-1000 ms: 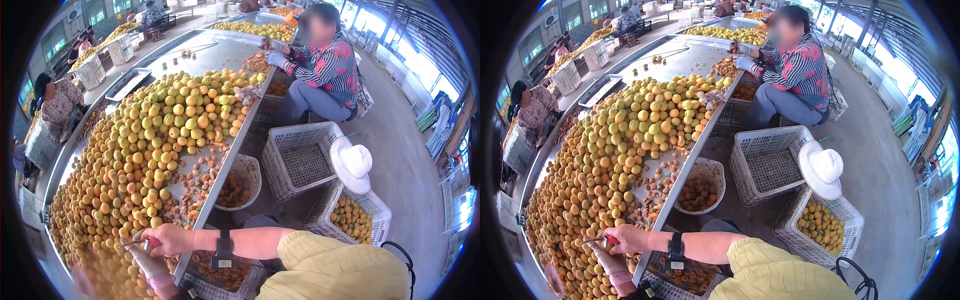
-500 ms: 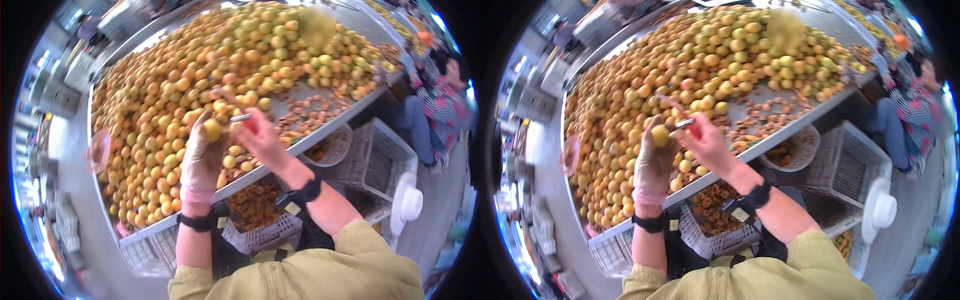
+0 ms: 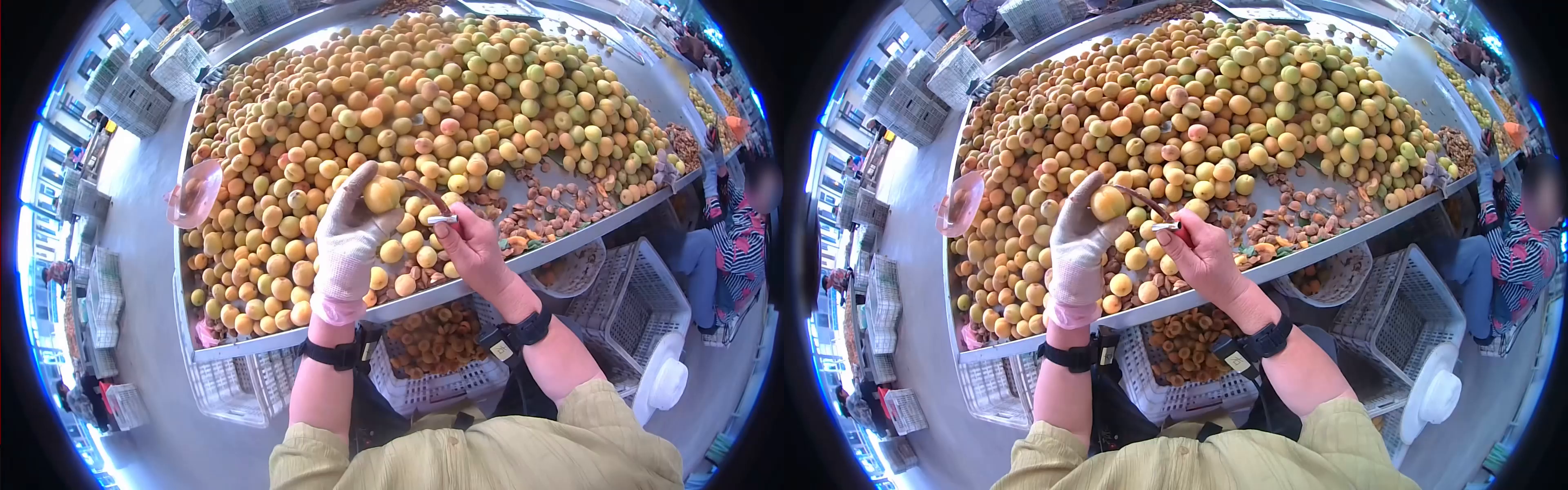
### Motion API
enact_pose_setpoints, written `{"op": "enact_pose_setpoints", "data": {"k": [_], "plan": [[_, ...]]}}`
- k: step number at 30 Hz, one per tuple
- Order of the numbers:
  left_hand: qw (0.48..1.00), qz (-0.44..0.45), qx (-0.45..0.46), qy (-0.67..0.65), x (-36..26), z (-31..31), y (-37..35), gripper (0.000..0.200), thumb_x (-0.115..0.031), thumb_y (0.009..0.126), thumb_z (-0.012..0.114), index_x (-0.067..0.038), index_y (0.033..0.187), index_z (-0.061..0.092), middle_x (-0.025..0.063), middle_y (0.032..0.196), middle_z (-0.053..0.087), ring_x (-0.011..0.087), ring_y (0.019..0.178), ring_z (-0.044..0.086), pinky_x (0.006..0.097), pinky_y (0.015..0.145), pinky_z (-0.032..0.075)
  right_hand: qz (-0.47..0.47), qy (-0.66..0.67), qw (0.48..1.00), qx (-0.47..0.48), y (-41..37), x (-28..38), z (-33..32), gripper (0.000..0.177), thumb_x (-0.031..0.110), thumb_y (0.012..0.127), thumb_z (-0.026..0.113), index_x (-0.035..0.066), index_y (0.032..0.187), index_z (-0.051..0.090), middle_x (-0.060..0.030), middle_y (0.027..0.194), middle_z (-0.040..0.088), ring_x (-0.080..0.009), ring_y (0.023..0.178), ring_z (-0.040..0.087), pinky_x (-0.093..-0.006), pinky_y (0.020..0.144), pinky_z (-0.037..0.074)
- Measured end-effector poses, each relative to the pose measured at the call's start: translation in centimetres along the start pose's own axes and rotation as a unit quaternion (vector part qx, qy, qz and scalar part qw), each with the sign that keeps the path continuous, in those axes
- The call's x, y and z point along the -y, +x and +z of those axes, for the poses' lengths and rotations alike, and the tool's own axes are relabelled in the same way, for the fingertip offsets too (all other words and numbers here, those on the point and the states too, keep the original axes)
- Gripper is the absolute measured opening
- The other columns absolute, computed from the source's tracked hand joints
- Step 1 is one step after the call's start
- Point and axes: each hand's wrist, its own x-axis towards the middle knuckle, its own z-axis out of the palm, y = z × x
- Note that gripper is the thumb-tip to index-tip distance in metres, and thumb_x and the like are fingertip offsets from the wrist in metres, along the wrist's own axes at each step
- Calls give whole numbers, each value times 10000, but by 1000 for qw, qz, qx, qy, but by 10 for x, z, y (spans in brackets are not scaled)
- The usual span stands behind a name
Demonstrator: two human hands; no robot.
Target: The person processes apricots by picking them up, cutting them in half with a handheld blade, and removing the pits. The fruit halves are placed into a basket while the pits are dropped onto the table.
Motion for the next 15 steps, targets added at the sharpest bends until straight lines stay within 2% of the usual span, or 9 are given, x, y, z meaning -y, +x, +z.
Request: {"op": "enact_pose_setpoints", "data": {"k": [3,5,7,9,10,11,13,14,15], "plan": [[998,54,-16,33,5,-4,3,563,85,753,669,-2,1274,474,64,1174,548,147,1074,538,262,903,475,4,-14,1000,13,0,-2,3,308,323,913,596,25,864,540,-5,573,446,-100,530,390,-251,499,349],[997,45,-29,59,6,-10,4,562,103,744,668,-4,1263,479,69,1187,540,150,1066,545,264,907,474,35,-8,999,32,-1,-3,5,307,326,914,596,26,871,543,-7,572,442,-97,534,390,-252,504,353],[992,75,-19,104,6,-13,3,547,115,743,661,-12,1247,491,73,1194,539,150,1064,547,264,908,472,31,-4,999,24,-2,-4,6,295,316,914,597,28,874,546,-3,579,443,-89,543,390,-247,505,352],[992,87,-24,86,9,-13,3,549,121,742,657,-15,1248,492,73,1190,543,150,1060,549,264,907,472,28,0,1000,13,-3,-4,7,283,306,915,599,30,877,549,1,587,444,-80,551,389,-243,507,350],[992,99,-26,68,9,-10,5,551,127,742,654,-19,1249,493,73,1187,547,150,1057,551,264,906,472,9,17,1000,-23,-4,-3,7,252,278,919,597,32,889,547,13,609,452,-68,564,389,-235,508,347],[997,56,-40,37,6,-8,3,567,127,731,656,-22,1253,493,77,1192,544,150,1053,552,266,901,473,-12,33,998,-60,-2,-2,8,222,250,922,595,35,900,545,25,632,461,-56,578,388,-226,509,343],[999,26,-42,-14,3,-5,3,578,111,728,656,-20,1264,484,79,1189,542,148,1046,553,263,896,473,-31,85,990,-105,-3,1,12,119,154,933,570,43,927,527,55,696,485,-26,600,421,-209,512,348],[999,13,-44,-26,3,-1,3,561,82,745,647,-14,1270,474,81,1187,538,149,1042,552,261,896,470,-33,94,987,-126,0,0,14,136,170,932,571,43,922,525,41,691,496,-38,593,438,-222,512,360],[999,7,-34,-22,3,1,1,493,-2,816,625,-9,1281,461,83,1188,536,156,1056,544,267,904,465,-36,100,983,-151,4,-3,15,153,187,932,572,43,916,523,27,687,507,-49,587,454,-236,513,373]]}}
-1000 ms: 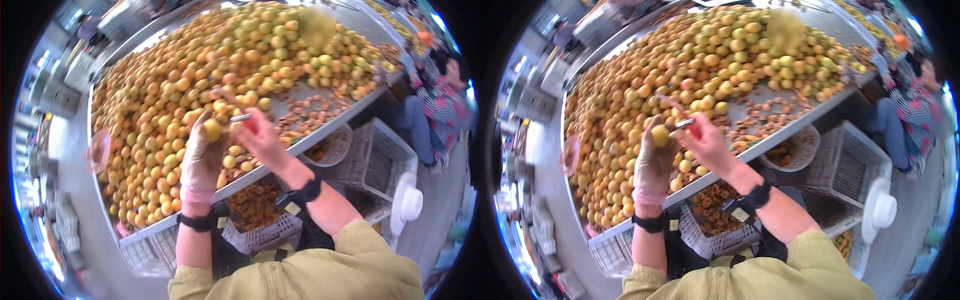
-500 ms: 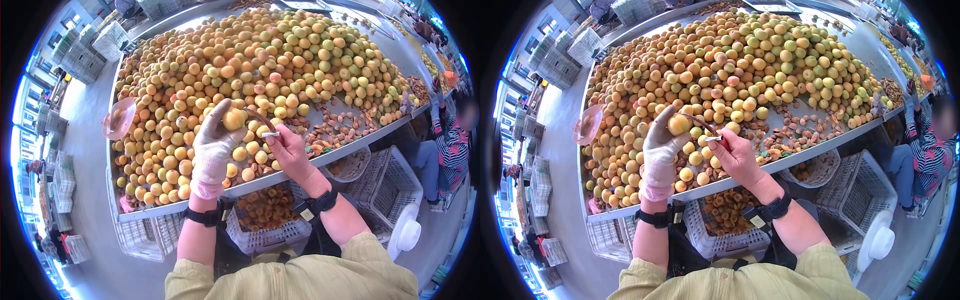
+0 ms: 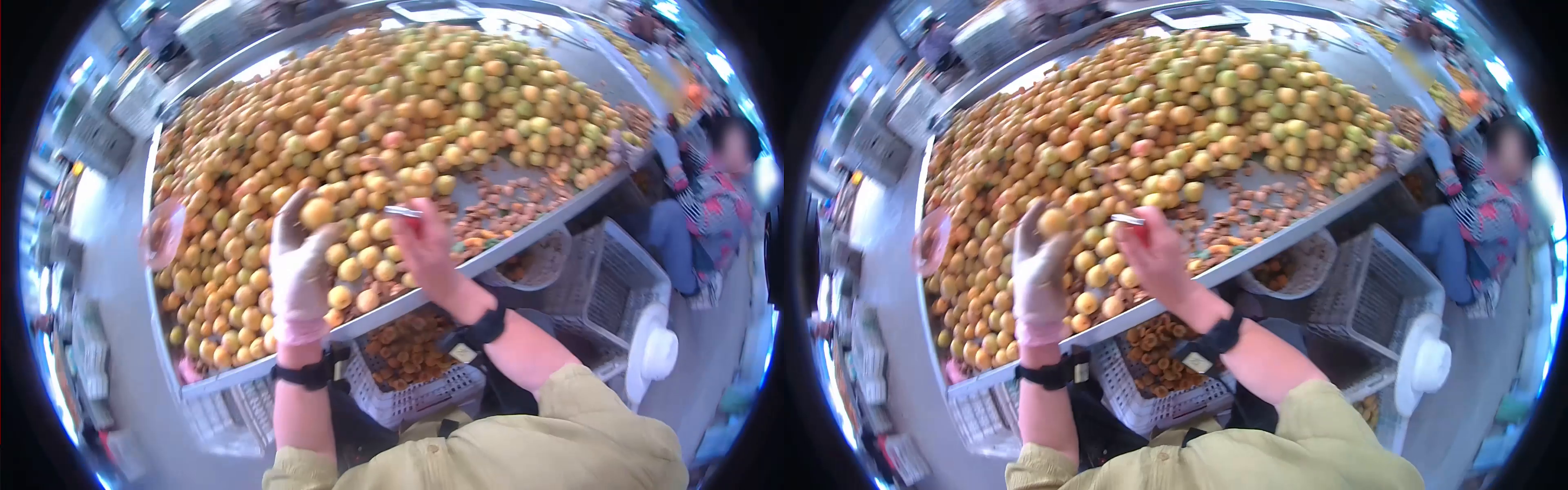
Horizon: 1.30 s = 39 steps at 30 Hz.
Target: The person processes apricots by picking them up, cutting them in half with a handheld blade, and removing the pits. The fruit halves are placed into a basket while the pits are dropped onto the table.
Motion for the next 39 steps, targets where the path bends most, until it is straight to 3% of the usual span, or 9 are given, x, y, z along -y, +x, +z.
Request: {"op": "enact_pose_setpoints", "data": {"k": [4,10,16,20,23,30,32,34,39], "plan": [[997,-17,19,-78,11,4,0,510,-199,913,582,-17,1340,371,106,1258,481,222,1128,513,324,957,427,-30,-152,988,-13,5,-8,-6,231,266,924,572,44,941,508,-54,668,511,-149,565,494,-300,537,407],[957,-132,-16,-257,25,-5,2,281,-186,939,551,-51,1185,546,90,1208,575,159,1056,560,246,868,479,36,-35,997,-59,13,-14,-14,200,250,941,548,57,985,523,-58,660,514,-156,571,489,-303,547,407],[978,-99,-28,-179,37,4,3,277,-189,924,575,-77,1177,547,39,1177,592,106,1052,547,221,826,451,113,5,991,-70,19,-10,-29,261,325,955,517,64,951,511,-45,663,526,-169,590,497,-313,572,414],[979,-97,37,-174,47,3,8,264,-169,903,608,-90,1151,563,-4,1109,610,86,992,557,216,774,439,27,-70,995,-61,15,0,-34,286,343,958,503,57,968,501,-59,673,527,-197,596,499,-318,588,417],[984,-102,1,-143,41,21,2,247,-174,909,597,-83,1133,547,-21,995,567,73,865,483,239,742,383,92,-17,993,-76,18,-4,-34,281,342,958,510,64,938,475,13,653,438,-76,601,418,-265,541,368],[974,-140,-7,-179,55,17,8,214,-172,905,603,-76,1094,567,-16,979,598,76,828,507,221,686,398,31,-65,992,-103,22,-5,-42,243,253,933,565,51,1036,479,-6,657,504,-74,579,478,-255,529,399],[971,-159,-27,-175,60,17,11,227,-168,907,599,-80,1114,566,-18,987,612,78,819,523,215,668,405,31,-52,993,-100,21,-2,-46,216,200,916,577,44,1032,483,-36,679,534,-116,604,518,-284,560,422],[967,-157,18,-197,68,14,14,229,-163,908,595,-90,1123,565,-21,995,619,76,818,536,210,660,410,21,-65,989,-131,25,-6,-49,183,176,897,571,30,951,476,-124,688,545,-284,618,549,-377,578,428],[978,-153,-6,-143,69,22,6,256,-213,905,608,-80,1122,590,-22,1008,636,57,817,568,187,619,414,-16,-92,990,-104,22,3,-52,173,165,888,600,49,962,496,-119,673,536,-265,597,551,-345,565,431]]}}
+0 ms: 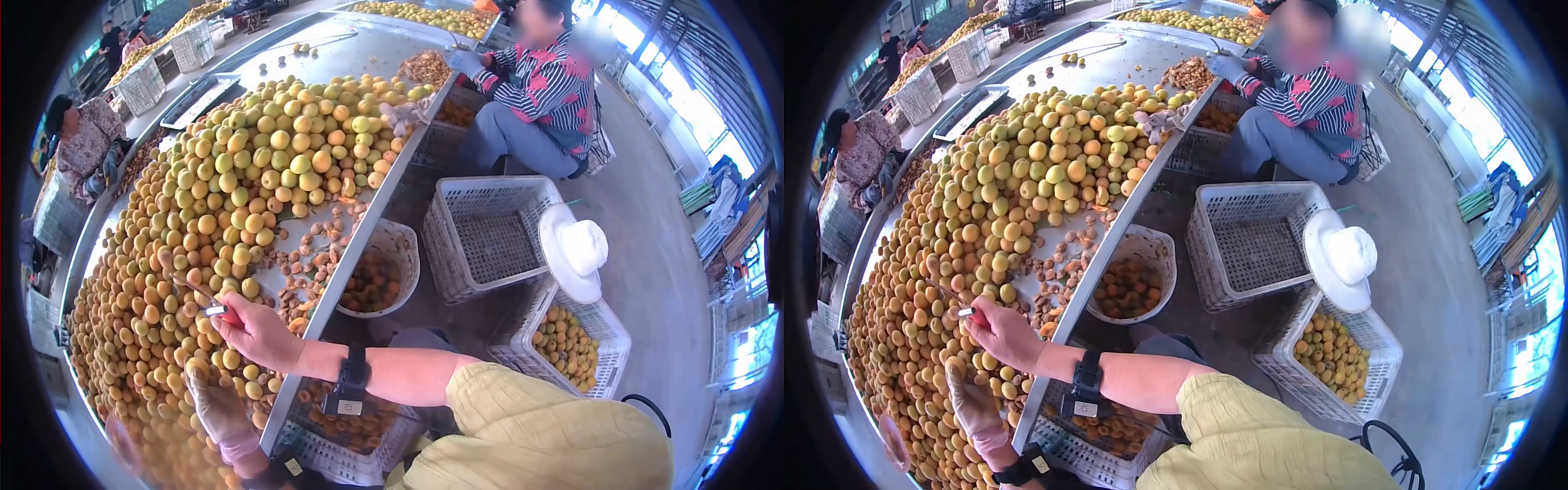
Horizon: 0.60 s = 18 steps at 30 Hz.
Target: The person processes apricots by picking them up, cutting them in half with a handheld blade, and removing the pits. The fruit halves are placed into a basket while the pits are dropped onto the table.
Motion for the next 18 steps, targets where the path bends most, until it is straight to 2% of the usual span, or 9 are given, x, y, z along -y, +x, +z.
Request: {"op": "enact_pose_setpoints", "data": {"k": [3,4,5,7,11,13,14,17,18], "plan": [[999,-31,-21,-17,-3,1,0,258,-249,908,601,-94,1114,590,-29,998,629,62,821,567,194,594,415,58,-21,997,44,1,-1,-2,192,179,878,620,45,943,498,-112,652,529,-242,581,535,-331,541,421],[999,-28,-21,-8,-3,6,-1,282,-319,910,589,-109,1097,589,-32,963,620,67,785,556,200,576,414,45,11,997,64,0,6,-2,210,187,866,640,42,948,512,-100,631,520,-192,571,517,-312,546,416],[998,-55,0,-14,-6,10,-5,320,-386,908,576,-115,1078,587,-30,933,614,76,736,540,203,576,415,47,36,994,94,-3,6,-1,293,203,848,668,36,1044,527,-66,648,534,-130,599,510,-290,567,417],[998,-51,30,12,-6,13,-7,386,-462,915,529,-111,1066,587,-28,921,609,82,708,529,208,581,420,91,73,978,170,-5,11,-4,448,229,825,700,35,1182,509,-33,683,554,-96,640,516,-267,594,422],[995,-15,-4,102,4,14,-13,526,-568,905,462,-92,1095,580,-19,940,618,100,745,546,232,593,414,91,70,958,261,-7,21,-4,576,255,800,729,37,1266,471,-18,711,565,-94,663,523,-259,614,429],[984,-100,54,139,-4,13,-16,572,-584,893,469,-84,1157,562,2,1020,622,125,888,584,254,719,457,82,45,948,303,-7,24,-2,611,266,779,748,43,1277,475,-29,721,577,-102,673,534,-258,632,435],[987,-141,27,73,-6,15,-16,564,-555,907,469,-82,1208,529,20,1042,613,135,899,584,257,724,454,119,32,934,336,-6,25,-3,584,262,754,766,37,1225,505,-45,736,590,-132,688,554,-272,652,444],[990,-99,39,95,-6,12,-16,559,-522,920,470,-75,1255,491,46,1081,589,141,931,574,258,746,450,43,-47,953,297,-10,20,4,543,251,730,781,40,1162,531,-61,747,596,-167,704,571,-291,669,456],[989,-36,10,140,-11,33,-28,473,-449,958,424,-32,1167,498,40,998,576,121,822,568,211,632,445,22,-2,971,236,-17,12,13,521,237,713,786,41,1122,529,-74,756,594,-189,720,584,-306,690,466]]}}
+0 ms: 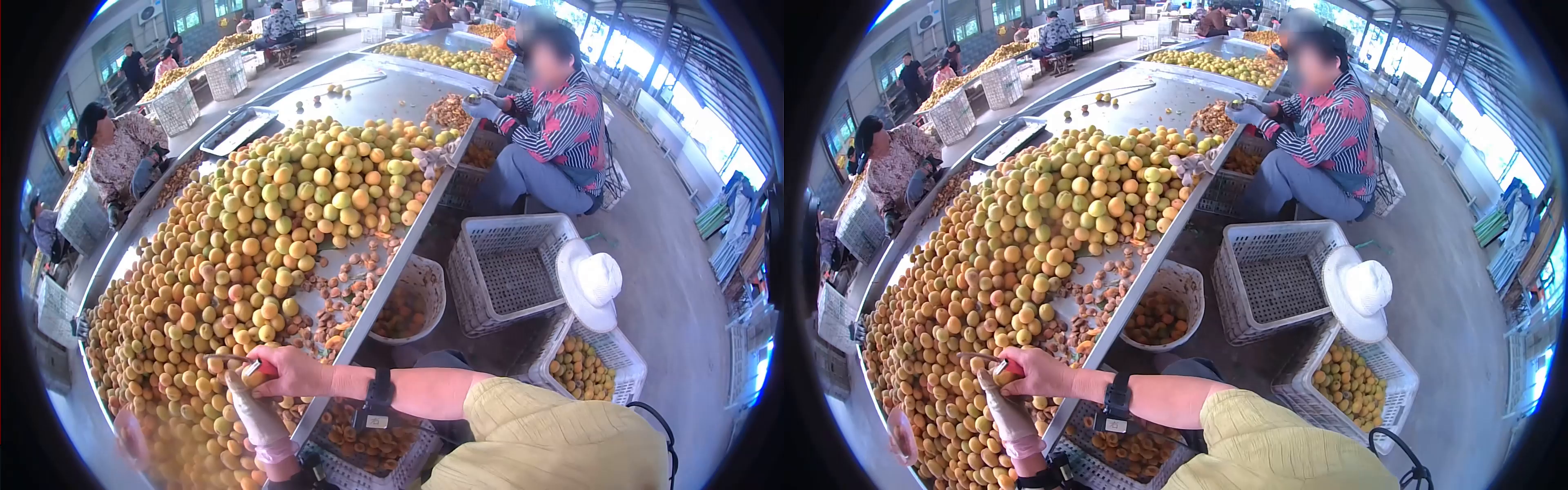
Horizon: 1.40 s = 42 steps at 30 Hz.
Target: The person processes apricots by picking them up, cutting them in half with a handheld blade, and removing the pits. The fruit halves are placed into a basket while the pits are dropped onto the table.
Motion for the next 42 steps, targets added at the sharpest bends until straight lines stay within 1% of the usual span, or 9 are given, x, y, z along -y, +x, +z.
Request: {"op": "enact_pose_setpoints", "data": {"k": [4,7,9,12,15,25,31,35,42], "plan": [[991,78,109,-1,-11,-5,-9,376,-270,942,501,17,1184,482,82,1090,545,168,1019,542,290,883,450,80,-14,997,-14,-3,8,9,500,207,727,756,40,1127,507,-121,893,611,-200,792,607,-318,745,474],[988,82,133,4,-14,-8,-10,361,-232,925,523,20,1180,481,74,1085,548,161,1014,543,293,890,447,4,-3,998,-56,-4,-3,19,512,198,730,749,41,1148,499,-127,884,612,-203,800,609,-318,752,478],[989,91,118,-7,-16,-13,-10,364,-238,907,548,8,1170,493,53,1069,551,149,954,546,284,848,448,-22,-21,999,-44,-6,0,21,561,193,745,742,42,1208,465,-88,814,583,-161,750,576,-287,723,466],[985,4,52,-166,-29,-15,-17,347,-322,903,553,-64,1135,535,27,1022,564,133,807,516,254,694,419,80,45,994,58,-18,17,17,562,234,834,691,48,1281,405,16,816,513,-59,738,467,-226,676,411],[974,-32,32,-222,-46,-27,-19,340,-351,914,533,-96,1139,541,11,868,533,111,671,464,222,560,383,56,42,997,-6,-18,-16,24,504,278,877,649,52,1264,418,37,802,496,-39,736,452,-216,660,405],[970,-1,0,-242,-49,-59,-19,505,-562,867,541,-104,1081,559,-21,747,517,88,555,433,199,457,341,164,279,942,-84,-22,-27,26,276,369,951,518,106,883,467,68,564,383,-28,422,350,-192,370,295],[972,34,15,-234,-38,-62,-11,351,-401,876,624,-98,1043,564,-26,837,592,69,657,531,188,557,432,327,345,877,-68,-14,-28,34,336,443,953,467,128,844,421,45,532,358,-50,372,350,-201,312,275],[976,70,41,-200,-34,-52,-11,366,-266,904,615,-71,1198,517,8,989,590,92,773,533,242,699,467,322,337,883,-56,-13,-29,32,350,440,953,466,105,853,433,35,528,385,-52,362,366,-200,310,299],[964,34,20,-264,-15,-70,26,255,-214,897,625,-84,1115,597,-6,1047,620,77,859,528,212,753,444,253,371,889,-85,-13,-32,29,331,412,973,437,98,867,439,31,561,372,-48,392,347,-197,353,292]]}}
